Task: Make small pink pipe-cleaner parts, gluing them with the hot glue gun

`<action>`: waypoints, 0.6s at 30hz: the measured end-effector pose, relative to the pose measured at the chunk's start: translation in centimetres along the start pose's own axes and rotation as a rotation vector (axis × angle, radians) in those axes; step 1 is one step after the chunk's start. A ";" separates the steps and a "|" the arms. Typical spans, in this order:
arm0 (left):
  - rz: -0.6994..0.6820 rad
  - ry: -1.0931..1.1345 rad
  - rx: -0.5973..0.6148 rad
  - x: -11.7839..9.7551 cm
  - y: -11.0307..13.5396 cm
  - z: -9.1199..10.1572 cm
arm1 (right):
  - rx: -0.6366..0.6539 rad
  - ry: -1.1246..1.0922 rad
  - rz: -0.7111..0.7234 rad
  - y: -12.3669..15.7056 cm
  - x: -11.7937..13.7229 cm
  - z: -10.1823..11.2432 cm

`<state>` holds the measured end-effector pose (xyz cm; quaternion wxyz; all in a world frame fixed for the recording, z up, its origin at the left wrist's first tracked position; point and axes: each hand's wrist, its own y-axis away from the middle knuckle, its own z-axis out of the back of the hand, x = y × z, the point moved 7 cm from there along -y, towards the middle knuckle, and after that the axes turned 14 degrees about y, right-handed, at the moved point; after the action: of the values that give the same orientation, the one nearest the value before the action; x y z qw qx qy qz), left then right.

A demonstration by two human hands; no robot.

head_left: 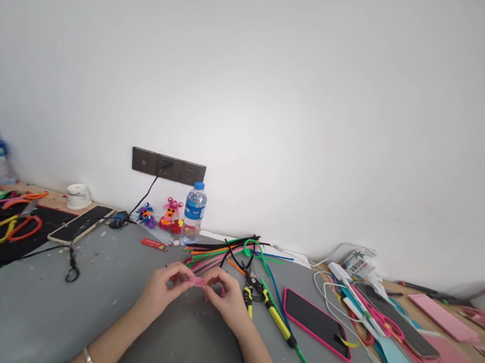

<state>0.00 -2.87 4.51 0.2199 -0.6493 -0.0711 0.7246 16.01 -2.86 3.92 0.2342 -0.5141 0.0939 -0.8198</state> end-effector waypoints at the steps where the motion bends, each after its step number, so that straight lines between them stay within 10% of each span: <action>1: 0.005 -0.002 -0.002 0.0 0.0 0.0 | -0.001 0.003 -0.002 0.0 -0.1 0.0; 18: 0.177 0.308 -0.033 1.6 0.0 -0.2 | -0.016 -0.040 -0.010 0.0 -0.1 0.0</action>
<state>0.10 -2.28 3.05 0.1530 -0.7600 0.0088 0.6316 16.03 -2.78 3.81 0.2278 -0.5327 0.0932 -0.8097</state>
